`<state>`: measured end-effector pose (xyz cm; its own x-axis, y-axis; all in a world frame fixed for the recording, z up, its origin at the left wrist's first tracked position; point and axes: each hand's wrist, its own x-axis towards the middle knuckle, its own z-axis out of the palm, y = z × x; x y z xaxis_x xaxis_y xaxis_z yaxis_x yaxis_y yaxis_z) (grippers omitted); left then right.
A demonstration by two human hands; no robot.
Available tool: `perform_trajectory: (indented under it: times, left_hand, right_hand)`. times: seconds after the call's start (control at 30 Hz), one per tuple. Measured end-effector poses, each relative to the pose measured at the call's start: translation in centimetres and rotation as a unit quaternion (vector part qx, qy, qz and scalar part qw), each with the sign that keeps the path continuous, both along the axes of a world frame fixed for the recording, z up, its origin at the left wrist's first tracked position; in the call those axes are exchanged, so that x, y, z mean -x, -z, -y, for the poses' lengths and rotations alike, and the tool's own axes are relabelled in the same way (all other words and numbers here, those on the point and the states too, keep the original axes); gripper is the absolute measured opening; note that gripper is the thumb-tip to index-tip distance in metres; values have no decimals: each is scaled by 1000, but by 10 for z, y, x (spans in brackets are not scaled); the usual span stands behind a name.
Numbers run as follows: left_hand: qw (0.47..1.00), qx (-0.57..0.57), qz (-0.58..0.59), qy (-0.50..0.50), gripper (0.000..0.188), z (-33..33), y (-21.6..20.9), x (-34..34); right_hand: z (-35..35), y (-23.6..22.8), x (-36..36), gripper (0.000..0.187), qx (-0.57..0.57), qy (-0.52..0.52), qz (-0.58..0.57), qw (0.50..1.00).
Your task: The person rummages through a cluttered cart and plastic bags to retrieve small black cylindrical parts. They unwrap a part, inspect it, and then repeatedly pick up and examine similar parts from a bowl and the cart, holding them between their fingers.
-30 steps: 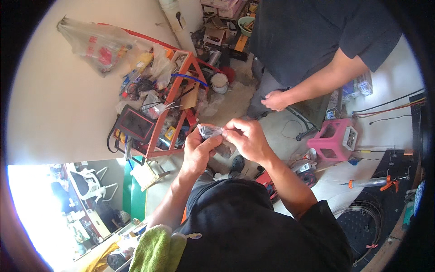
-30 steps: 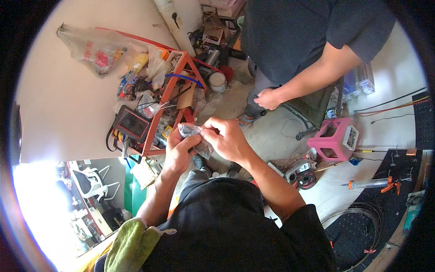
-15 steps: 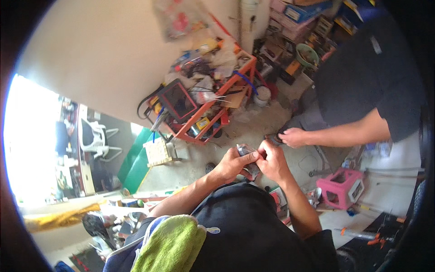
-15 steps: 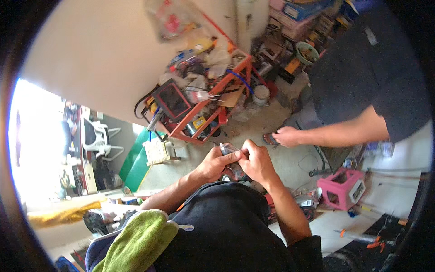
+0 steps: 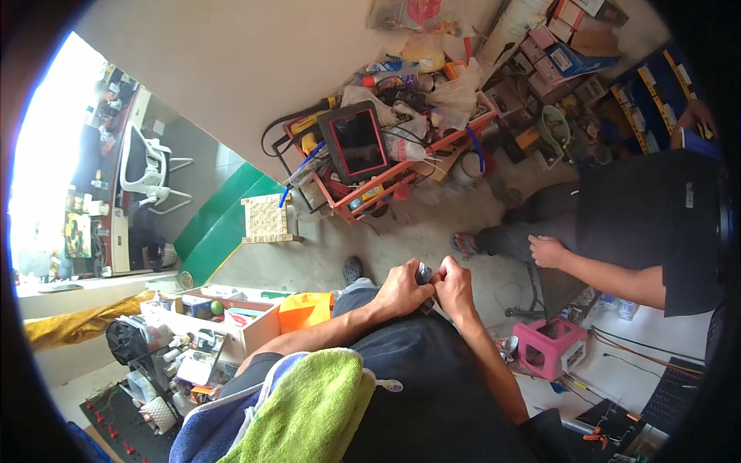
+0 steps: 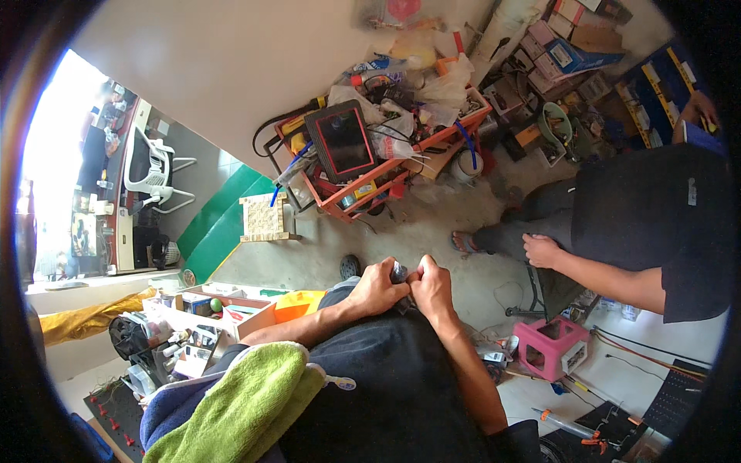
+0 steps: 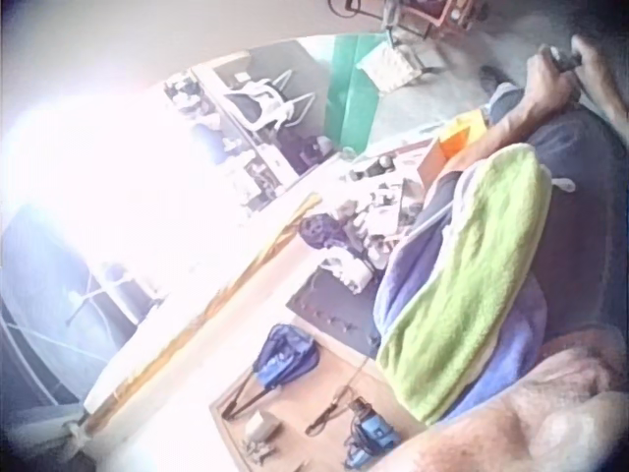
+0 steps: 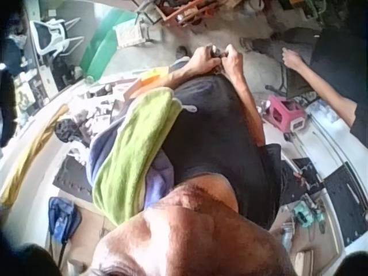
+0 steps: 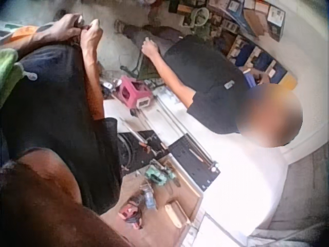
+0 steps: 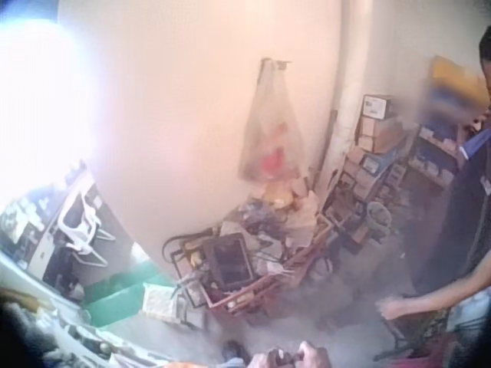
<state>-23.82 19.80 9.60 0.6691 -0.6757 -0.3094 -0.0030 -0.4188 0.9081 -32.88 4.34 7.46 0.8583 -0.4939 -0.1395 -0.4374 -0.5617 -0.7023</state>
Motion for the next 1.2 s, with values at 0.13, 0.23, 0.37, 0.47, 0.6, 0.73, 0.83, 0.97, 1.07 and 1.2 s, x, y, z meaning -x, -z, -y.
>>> perform_trajectory:
  times: [0.13, 0.23, 0.37, 0.47, 0.6, 0.73, 0.83, 0.97, 1.07, 1.2]
  left_hand:
    - [1000, -13, 14, 11, 39, -12, 17, -11]
    - [1000, -25, 7, 8, 45, -17, 23, -14]
    - [998, -52, 16, 30, 43, -20, 32, -19]
    - [997, -59, 16, 39, 40, -23, 32, -21]
    - [999, -18, 8, 28, 37, -31, 31, -17]
    - [995, 49, -79, 29, 27, -26, 13, -50]
    - [898, 185, -400, -4, 28, -30, 41, -64]
    - [824, 212, -525, -31, 31, -39, 33, -56]
    - [812, 192, -544, -93, 21, -36, 3, -50]
    - [931, 138, -309, -134, 42, -9, 51, -28]
  right_hand:
    - [-14, 22, -8, 20, 27, -7, -27, 999]
    - [-19, 39, -10, 32, 29, -24, -36, 999]
    - [-22, 51, -11, 29, 75, -43, -60, 994]
    - [-24, 52, -12, 23, 88, -44, -74, 992]
    - [-31, 39, -13, 10, 80, -31, -49, 995]
    - [-20, -9, -35, 5, 66, 3, 16, 998]
    - [-29, -61, -42, 11, -65, -15, 6, 998]
    - [-40, -58, -23, 14, -203, -14, -17, 979]
    - [-41, -55, -21, 13, -201, -17, -23, 979]
    - [-40, -36, -15, 11, -393, 9, 27, 919]
